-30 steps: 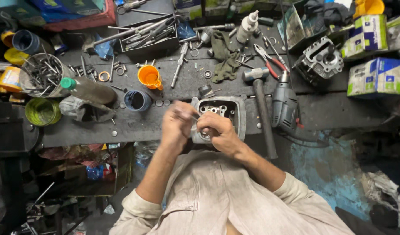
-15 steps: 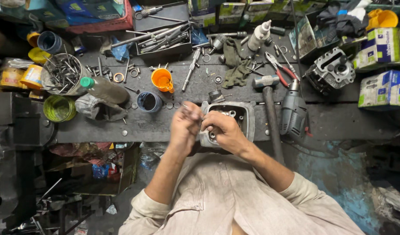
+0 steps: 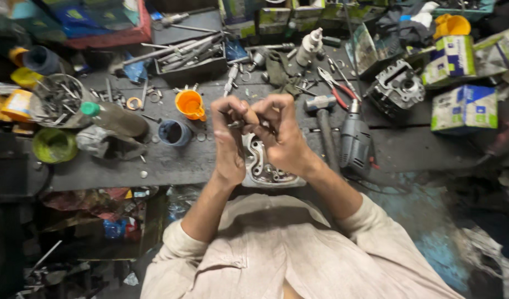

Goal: The person assembles small metal components into a metallic engine block on a cluttered workbench. They use a hammer and a metal punch to tap parts into place, then use a screwdriver to adjust internal components.

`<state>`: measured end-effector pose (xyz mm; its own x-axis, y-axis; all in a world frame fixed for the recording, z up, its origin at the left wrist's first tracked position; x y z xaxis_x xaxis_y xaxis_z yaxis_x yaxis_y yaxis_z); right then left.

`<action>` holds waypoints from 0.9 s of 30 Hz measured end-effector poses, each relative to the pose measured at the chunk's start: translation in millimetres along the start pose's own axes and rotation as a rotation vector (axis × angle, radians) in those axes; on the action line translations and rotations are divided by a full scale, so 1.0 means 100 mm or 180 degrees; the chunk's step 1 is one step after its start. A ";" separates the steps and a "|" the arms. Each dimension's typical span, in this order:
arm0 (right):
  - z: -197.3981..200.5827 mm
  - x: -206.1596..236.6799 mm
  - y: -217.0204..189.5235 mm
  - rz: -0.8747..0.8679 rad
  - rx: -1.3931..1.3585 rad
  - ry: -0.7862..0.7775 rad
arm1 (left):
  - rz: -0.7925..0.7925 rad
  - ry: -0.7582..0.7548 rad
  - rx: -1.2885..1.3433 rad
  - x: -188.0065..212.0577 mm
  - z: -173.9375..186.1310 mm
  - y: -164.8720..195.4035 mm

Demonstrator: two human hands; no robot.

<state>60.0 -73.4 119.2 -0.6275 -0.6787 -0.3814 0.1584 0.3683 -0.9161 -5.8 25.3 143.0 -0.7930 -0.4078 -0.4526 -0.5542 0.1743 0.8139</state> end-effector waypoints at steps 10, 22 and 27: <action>0.22 -0.41 -0.05 -0.0327 0.1284 -0.0185 | -0.1523 -0.0113 -0.2221 -0.07 -0.35 1.13; 0.93 0.28 0.30 -0.1028 0.0181 0.0073 | 0.0641 -0.0443 -0.3087 0.02 0.33 0.27; 0.68 0.63 0.29 -0.1064 -0.0438 -0.0277 | 0.1091 -0.0248 -0.2516 0.49 0.45 -0.22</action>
<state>76.8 -148.3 60.6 -0.5594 -0.8252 -0.0785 -0.1519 0.1952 -0.9689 -43.4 41.8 86.3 -0.9153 -0.3791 -0.1360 0.0343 -0.4098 0.9115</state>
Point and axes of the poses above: each hand's wrist, its own x-axis away from the middle knuckle, its own z-axis out of the back of the hand, y = z × x, the point moved 6 cm from there along -x, towards the middle knuckle, and after that the axes turned 1 degree about -x, right-handed, at the moved point
